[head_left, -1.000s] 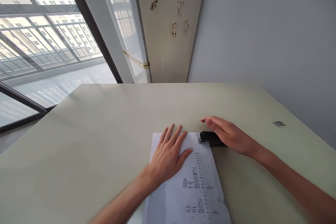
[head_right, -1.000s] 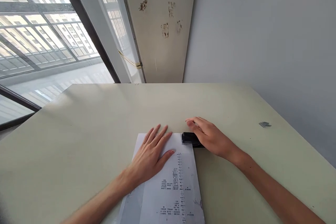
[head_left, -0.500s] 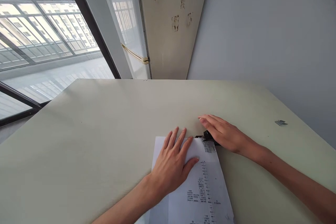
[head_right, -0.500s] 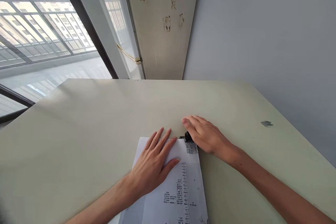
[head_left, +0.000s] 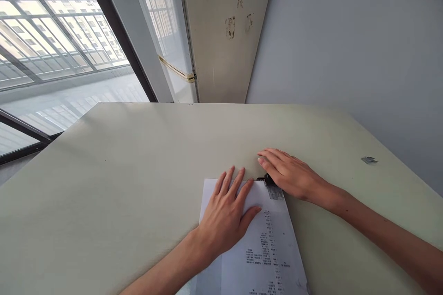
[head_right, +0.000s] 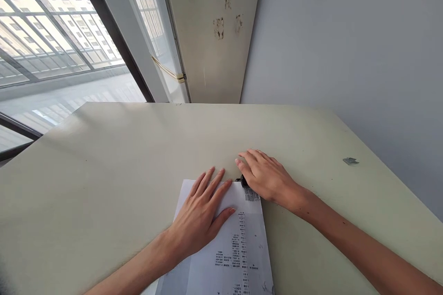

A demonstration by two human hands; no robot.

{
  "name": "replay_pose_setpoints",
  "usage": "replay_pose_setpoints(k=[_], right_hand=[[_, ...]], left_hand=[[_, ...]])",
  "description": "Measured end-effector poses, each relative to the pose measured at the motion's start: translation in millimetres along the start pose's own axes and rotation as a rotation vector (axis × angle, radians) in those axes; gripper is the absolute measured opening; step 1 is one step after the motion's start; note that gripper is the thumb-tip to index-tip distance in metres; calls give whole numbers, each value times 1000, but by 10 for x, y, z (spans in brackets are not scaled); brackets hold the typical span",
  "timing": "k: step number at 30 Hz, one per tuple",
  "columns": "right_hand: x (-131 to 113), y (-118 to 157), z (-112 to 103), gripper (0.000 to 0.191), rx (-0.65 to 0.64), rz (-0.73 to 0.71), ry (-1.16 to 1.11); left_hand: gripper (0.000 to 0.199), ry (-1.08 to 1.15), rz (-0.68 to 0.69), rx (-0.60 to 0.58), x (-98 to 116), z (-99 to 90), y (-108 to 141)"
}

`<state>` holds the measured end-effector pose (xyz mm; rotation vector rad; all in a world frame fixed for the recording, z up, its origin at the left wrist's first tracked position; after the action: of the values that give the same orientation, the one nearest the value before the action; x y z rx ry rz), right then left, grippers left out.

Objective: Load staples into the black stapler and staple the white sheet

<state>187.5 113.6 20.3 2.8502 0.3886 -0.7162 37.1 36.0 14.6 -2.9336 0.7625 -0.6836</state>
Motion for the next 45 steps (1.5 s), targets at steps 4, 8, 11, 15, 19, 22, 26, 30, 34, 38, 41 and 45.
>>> replay_pose_setpoints(k=[4, 8, 11, 15, 19, 22, 26, 30, 34, 38, 41, 45], right_hand=[[20, -8, 4, 50, -2, -4, 19], [78, -1, -1, 54, -29, 16, 17], [79, 9, -4, 58, -66, 22, 26], [46, 17, 8, 60, -118, 36, 54], [2, 9, 8, 58, -118, 27, 80], [-4, 4, 15, 58, -113, 25, 92], [0, -3, 19, 57, -103, 14, 105], [0, -12, 21, 56, -95, 3, 120], [4, -6, 31, 58, -103, 26, 136], [-20, 4, 20, 58, -106, 27, 158], [-26, 5, 14, 57, -116, 24, 169], [-19, 5, 38, 57, -147, 22, 160]], left_hand=[[54, -18, -5, -16, -6, 23, -4], [54, -10, 7, -1, 6, 11, -4], [54, -33, 7, -5, 12, 14, -1], [55, -66, 9, -17, 21, 21, -1], [56, -76, 11, -22, 24, 27, -2], [56, -80, 10, -27, 25, 34, 0], [56, -76, 13, -13, 28, 23, 3], [56, -79, 14, -15, 29, 25, 2], [55, -78, 10, -11, 30, 21, -1], [55, -72, 10, -4, 30, 12, -3], [55, -73, 9, -6, 26, 13, -2], [55, -68, 7, -6, 24, 12, 5]])
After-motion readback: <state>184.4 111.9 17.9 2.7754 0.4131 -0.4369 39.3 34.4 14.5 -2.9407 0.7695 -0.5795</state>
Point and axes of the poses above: each hand's wrist, its own y-axis away from the middle knuckle, its own z-axis out of the palm, x = y × z, the point moved 10 cm from there along -y, towards the middle knuckle, and after that the axes turned 8 degrees about -z, right-handed, at the moved point
